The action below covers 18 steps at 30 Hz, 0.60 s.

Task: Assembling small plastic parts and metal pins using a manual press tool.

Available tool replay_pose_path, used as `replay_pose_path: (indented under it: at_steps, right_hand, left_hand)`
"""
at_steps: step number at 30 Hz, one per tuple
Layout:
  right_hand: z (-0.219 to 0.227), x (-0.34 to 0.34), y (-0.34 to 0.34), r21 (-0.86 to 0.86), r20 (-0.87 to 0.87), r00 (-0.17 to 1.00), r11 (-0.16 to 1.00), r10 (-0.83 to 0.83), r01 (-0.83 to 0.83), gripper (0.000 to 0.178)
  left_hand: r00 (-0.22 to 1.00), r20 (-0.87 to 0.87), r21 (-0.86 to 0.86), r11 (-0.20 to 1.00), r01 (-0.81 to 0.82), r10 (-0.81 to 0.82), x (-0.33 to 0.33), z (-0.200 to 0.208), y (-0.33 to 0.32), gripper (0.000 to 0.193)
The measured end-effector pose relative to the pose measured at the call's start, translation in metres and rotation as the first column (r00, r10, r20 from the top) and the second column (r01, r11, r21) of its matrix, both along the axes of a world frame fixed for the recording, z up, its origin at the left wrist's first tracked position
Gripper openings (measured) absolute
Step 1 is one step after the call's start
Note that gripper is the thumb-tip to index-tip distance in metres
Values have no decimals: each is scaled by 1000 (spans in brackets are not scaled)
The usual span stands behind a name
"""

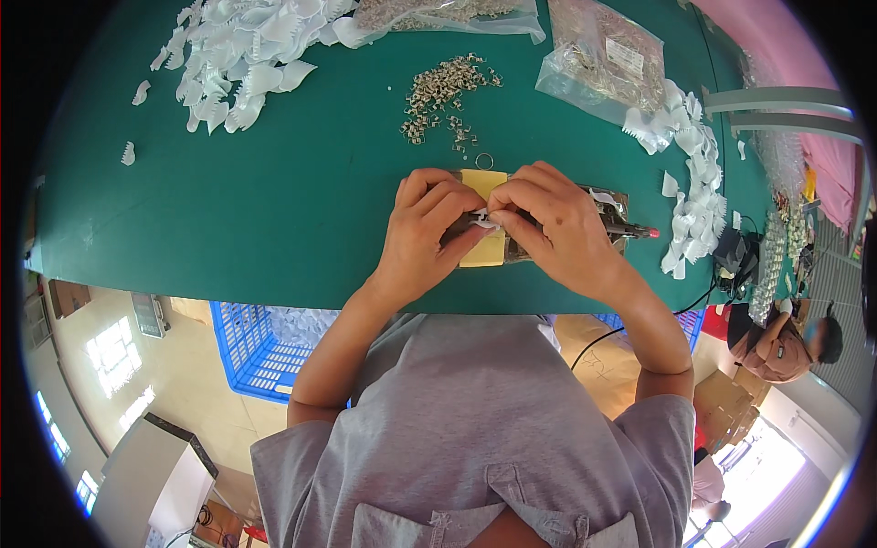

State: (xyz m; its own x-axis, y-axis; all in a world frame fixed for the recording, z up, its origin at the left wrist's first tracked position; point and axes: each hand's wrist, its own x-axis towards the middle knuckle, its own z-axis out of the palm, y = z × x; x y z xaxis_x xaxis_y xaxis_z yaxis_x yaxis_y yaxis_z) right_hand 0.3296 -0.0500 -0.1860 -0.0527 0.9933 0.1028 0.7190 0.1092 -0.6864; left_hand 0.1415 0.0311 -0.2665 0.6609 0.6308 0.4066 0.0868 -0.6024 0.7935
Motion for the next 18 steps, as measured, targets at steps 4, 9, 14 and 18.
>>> replay_pose_path:
  at_steps: [4, 9, 14, 18]
  right_hand:
    - [4, -6, 2, 22, 84, 996, 1000, 17, -19, 6]
    - [5, -17, -2, 54, 248, 969, 999, -7, -6, 6]
    - [8, -13, -2, 53, 182, 983, 998, -31, 22, 5]
    - [11, -16, -2, 17, 201, 979, 1000, -26, 24, 4]
  left_hand:
    - [1000, 1, 14, 1000, 3, -3, 0, 0, 1, 29]
    - [1000, -8, 27, 1000, 8, -8, -1, 2, 2, 30]
    - [1000, -14, 24, 1000, 18, -17, 0, 2, 1, 31]
    - [1000, -17, 23, 1000, 14, -13, -2, 3, 0, 32]
